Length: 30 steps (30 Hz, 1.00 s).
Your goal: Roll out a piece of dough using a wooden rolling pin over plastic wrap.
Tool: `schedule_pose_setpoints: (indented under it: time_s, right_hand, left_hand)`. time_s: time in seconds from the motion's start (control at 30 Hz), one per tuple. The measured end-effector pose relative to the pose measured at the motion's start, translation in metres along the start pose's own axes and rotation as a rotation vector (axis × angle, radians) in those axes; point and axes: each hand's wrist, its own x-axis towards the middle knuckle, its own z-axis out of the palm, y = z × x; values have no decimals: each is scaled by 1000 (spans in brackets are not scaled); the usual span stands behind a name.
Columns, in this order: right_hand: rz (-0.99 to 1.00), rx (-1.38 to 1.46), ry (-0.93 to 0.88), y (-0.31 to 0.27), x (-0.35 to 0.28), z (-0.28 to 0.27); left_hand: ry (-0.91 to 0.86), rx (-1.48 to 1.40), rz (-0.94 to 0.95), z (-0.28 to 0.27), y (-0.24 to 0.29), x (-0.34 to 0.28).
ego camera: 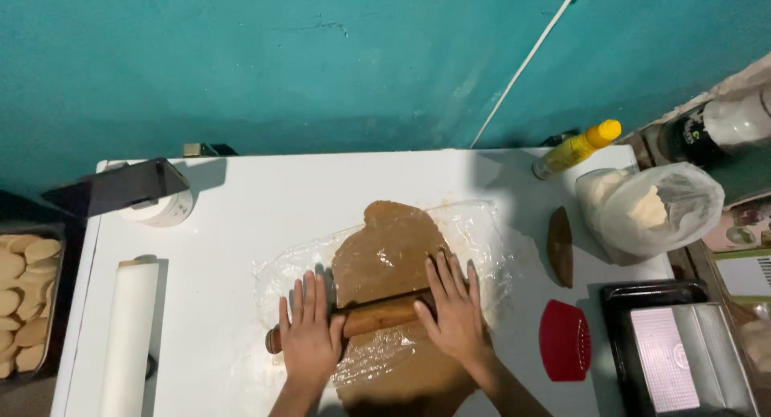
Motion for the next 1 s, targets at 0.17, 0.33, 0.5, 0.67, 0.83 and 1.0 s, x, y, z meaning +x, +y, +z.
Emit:
schedule_pose_setpoints:
  time_s: [0.17,0.33,0.5,0.67,0.83,1.0]
  right_hand:
    - [1,297,-7,-26,-96,-38]
    - [-29,247,-29,-16,-105,-33]
    - [0,209,57,-12,-52,-36]
    - [21,77,78,3,0,13]
    - [133,141,94,29,118,45]
    - [222,317,128,37,180,52]
  left_hand:
    - [-6,-75,86,15,9,-118]
    - [103,-72,131,20,5,-126]
    - [-40,-50,-67,-26,14,-59]
    - [112,-32,59,20,-7,-9]
    - [33,-24,-30,25,-28,117]
    - [128,-91,-44,23,-37,182]
